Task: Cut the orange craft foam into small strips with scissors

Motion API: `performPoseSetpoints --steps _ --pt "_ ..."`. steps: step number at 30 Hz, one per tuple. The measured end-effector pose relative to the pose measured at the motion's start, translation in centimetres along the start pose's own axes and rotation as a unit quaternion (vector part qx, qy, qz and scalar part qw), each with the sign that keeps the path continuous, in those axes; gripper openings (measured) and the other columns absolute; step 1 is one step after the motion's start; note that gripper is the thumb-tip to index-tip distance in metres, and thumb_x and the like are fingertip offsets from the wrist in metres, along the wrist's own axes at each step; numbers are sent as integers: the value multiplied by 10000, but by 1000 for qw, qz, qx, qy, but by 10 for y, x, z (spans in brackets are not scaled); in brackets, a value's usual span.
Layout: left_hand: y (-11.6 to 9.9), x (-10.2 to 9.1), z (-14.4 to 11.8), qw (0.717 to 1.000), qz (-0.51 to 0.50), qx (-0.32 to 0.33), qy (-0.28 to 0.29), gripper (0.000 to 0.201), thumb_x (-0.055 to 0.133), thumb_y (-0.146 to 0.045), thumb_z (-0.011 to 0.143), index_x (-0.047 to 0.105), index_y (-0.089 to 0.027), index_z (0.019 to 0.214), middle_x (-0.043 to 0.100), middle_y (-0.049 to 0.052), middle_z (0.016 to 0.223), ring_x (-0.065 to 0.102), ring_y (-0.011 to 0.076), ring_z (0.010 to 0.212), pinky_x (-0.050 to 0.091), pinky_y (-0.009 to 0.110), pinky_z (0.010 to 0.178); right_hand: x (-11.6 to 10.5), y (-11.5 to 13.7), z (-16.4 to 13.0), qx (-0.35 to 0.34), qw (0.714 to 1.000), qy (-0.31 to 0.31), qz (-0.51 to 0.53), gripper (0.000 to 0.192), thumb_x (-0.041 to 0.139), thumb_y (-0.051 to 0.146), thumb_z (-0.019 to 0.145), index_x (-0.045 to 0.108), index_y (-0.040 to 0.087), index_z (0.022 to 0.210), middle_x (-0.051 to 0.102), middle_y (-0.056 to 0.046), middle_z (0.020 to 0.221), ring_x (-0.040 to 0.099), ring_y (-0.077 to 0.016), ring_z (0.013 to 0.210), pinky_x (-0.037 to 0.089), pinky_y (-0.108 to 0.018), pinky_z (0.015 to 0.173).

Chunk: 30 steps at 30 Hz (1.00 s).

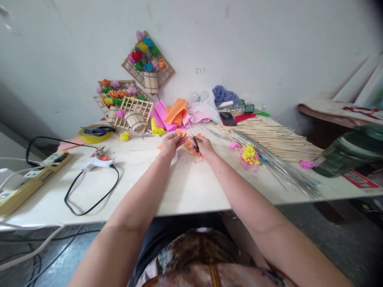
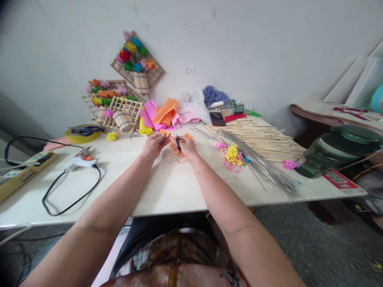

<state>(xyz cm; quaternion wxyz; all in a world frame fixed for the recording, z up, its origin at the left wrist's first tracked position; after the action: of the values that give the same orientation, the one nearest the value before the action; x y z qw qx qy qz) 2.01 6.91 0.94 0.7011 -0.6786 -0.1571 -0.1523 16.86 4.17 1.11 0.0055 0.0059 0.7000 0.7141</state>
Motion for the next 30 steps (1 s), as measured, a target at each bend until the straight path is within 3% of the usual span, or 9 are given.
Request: performPoseSetpoints --steps 7,14,22,30 --pt "-1 -4 1 997 -64 2 -34 194 739 -135 766 549 -170 740 705 0 779 746 142 844 542 247 840 12 -2 -8 18 997 69 20 227 685 367 826 569 188 749 572 27 576 512 -90 404 242 -176 296" --pt "7 -9 6 990 -119 -23 -74 93 621 -76 835 613 -165 806 724 21 789 743 147 897 553 264 912 21 -9 -8 21 992 122 26 317 738 438 795 555 184 750 568 35 597 489 -64 406 275 -156 295" --pt "15 -11 11 990 -109 -31 -86 79 702 -135 798 634 -173 811 750 45 820 738 179 965 583 274 895 24 -14 -9 30 990 134 22 384 742 520 783 545 190 784 554 49 608 470 -50 405 238 -148 303" --pt "18 -8 4 978 -158 -65 -116 136 579 -71 873 638 -167 795 725 38 717 745 163 893 592 265 882 24 -8 -10 2 990 138 -4 407 734 547 773 543 188 757 554 46 628 475 -51 431 266 -145 316"
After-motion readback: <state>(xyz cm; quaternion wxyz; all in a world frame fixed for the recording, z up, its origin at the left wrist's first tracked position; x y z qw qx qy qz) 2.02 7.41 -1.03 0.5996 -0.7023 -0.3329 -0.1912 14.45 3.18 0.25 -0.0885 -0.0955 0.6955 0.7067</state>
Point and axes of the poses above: each hand's wrist, its own z-axis towards the middle knuckle, its own x-axis out of the palm, y = z × x, the point moved 8 cm from there along z, towards the middle knuckle
